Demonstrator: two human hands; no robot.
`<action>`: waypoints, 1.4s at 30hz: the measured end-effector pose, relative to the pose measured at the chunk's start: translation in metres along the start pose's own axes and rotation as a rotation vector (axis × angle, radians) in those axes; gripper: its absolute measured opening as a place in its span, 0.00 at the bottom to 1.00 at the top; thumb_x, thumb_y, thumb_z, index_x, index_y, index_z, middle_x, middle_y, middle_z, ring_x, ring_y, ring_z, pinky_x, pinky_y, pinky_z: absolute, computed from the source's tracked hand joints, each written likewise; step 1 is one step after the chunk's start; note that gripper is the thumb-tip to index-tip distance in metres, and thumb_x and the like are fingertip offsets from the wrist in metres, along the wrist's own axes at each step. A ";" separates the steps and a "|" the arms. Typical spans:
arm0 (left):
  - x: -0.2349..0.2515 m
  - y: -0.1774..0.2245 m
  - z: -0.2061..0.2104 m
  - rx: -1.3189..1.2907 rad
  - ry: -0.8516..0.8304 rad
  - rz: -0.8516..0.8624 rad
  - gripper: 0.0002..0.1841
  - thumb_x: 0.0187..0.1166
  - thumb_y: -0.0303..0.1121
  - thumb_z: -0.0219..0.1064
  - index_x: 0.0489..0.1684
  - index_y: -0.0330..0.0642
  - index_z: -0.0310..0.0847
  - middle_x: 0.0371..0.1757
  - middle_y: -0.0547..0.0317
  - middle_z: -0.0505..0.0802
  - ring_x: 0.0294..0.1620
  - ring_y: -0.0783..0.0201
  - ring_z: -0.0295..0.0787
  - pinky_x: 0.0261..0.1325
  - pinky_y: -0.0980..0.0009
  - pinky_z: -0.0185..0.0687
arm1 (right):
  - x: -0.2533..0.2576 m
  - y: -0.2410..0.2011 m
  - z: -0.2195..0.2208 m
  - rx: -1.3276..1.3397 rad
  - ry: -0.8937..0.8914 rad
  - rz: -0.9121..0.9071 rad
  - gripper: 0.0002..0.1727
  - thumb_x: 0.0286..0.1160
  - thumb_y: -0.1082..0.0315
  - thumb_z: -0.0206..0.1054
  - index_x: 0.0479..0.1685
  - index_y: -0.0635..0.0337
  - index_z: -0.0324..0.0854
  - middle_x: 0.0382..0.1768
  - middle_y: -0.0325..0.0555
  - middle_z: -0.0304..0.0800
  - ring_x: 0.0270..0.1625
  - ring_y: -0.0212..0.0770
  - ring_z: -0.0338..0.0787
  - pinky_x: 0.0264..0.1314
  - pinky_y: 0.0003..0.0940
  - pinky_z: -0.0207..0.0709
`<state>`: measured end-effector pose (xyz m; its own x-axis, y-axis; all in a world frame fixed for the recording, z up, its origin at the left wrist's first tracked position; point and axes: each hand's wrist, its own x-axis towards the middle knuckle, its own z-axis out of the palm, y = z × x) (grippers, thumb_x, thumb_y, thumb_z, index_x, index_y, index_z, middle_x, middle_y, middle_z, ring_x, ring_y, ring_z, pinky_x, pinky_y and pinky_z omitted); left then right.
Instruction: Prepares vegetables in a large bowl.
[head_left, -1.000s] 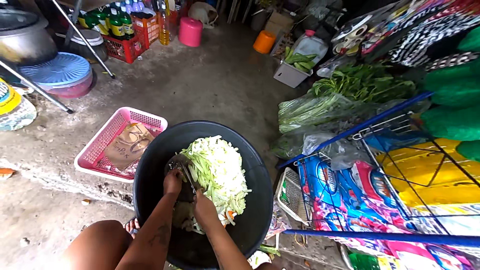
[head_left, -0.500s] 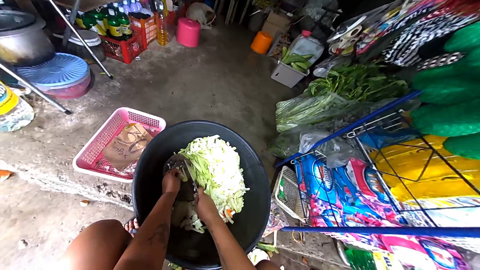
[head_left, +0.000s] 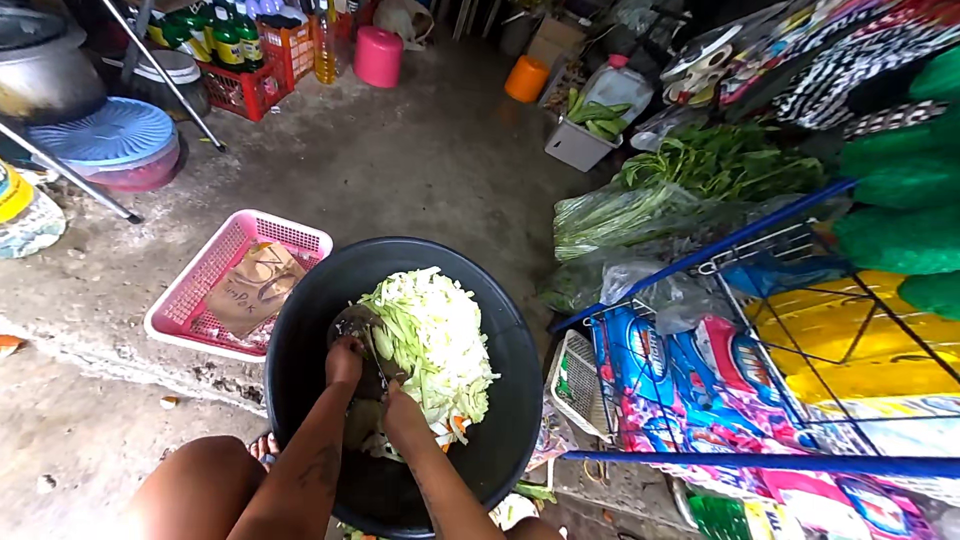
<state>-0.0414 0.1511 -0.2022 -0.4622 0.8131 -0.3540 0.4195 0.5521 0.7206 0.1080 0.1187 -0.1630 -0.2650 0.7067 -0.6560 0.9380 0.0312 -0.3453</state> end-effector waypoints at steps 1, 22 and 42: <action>0.000 0.000 0.000 0.007 0.002 0.010 0.13 0.87 0.30 0.62 0.61 0.36 0.87 0.71 0.41 0.87 0.76 0.47 0.82 0.81 0.49 0.73 | 0.003 0.000 0.004 0.013 -0.004 0.004 0.24 0.96 0.59 0.45 0.84 0.58 0.63 0.65 0.62 0.88 0.69 0.60 0.89 0.70 0.59 0.81; -0.042 -0.001 -0.020 0.276 -0.210 -0.070 0.18 0.89 0.39 0.58 0.68 0.42 0.84 0.68 0.40 0.90 0.72 0.41 0.85 0.74 0.39 0.76 | -0.021 0.066 -0.053 0.309 0.082 0.012 0.26 0.97 0.53 0.46 0.85 0.56 0.65 0.51 0.62 0.88 0.41 0.55 0.92 0.48 0.54 0.85; -0.089 -0.004 0.014 0.660 -0.432 -0.242 0.32 0.81 0.38 0.68 0.83 0.34 0.67 0.76 0.35 0.83 0.77 0.38 0.80 0.74 0.39 0.77 | 0.002 0.027 -0.022 0.013 0.011 -0.147 0.25 0.96 0.56 0.47 0.83 0.58 0.68 0.68 0.62 0.86 0.72 0.59 0.87 0.74 0.61 0.78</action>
<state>0.0089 0.0792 -0.1823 -0.3137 0.5825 -0.7499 0.7820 0.6064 0.1439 0.1375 0.1362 -0.1585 -0.3967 0.7027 -0.5906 0.8862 0.1254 -0.4460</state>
